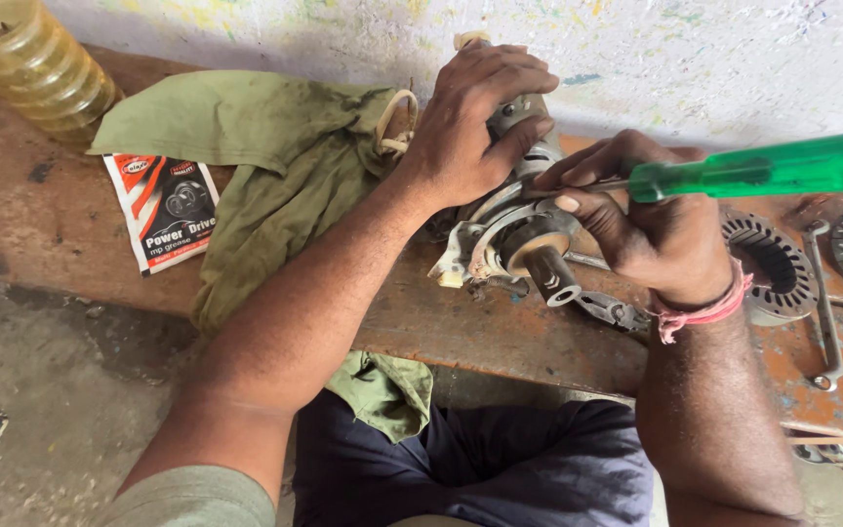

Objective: The person uses a screwdriver to loosen and remove screws from a motor housing on a wooden workbench. They then apply liquid from a small bottle and wipe the motor with a cloth, repeating the process of loosening screws and wiping.

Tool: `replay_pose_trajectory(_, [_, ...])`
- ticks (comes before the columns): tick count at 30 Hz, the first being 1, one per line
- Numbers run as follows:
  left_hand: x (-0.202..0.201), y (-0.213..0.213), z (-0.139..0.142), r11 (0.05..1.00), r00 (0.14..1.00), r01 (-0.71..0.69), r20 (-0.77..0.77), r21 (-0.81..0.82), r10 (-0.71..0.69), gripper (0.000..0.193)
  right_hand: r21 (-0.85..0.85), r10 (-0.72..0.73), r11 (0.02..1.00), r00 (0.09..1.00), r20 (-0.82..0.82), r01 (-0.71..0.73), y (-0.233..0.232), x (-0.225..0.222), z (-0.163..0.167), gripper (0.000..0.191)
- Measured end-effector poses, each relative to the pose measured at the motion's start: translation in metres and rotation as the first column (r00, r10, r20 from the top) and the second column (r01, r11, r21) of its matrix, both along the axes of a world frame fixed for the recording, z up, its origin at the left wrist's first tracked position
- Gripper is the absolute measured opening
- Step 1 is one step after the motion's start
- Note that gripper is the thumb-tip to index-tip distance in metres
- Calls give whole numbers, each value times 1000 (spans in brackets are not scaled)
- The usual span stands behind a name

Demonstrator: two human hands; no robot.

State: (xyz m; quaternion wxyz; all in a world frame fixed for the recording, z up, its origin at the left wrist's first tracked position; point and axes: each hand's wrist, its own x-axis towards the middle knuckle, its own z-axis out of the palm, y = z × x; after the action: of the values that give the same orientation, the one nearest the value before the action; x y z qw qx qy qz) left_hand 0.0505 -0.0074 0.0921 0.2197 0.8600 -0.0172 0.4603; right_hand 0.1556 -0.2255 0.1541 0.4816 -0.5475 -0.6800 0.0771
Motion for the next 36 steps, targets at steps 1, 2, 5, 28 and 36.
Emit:
replay_pose_trajectory(1, [0, 0, -1, 1000, 1000, -5, 0, 3, 5, 33, 8, 6, 1000, 1000, 3, -6, -1, -2, 0, 14])
replay_pose_trajectory(2, [0, 0, -1, 1000, 1000, -7, 1, 8, 7, 34, 18, 10, 1000, 1000, 7, -10, -1, -3, 1, 14])
replay_pose_trajectory(5, [1, -2, -3, 1000, 1000, -16, -8, -1, 16, 35, 31, 8, 999, 999, 53, -10, 1, -7, 5, 13])
replay_pose_trajectory(28, [-1, 0, -1, 1000, 1000, 0, -26, -28, -1, 31, 208, 42, 978, 986, -159, -8, 8, 5, -10, 9])
replay_pose_trajectory(36, [0, 7, -3, 997, 998, 56, -17, -53, -57, 30, 183, 153, 978, 942, -300, -101, 9, 20, -21, 8])
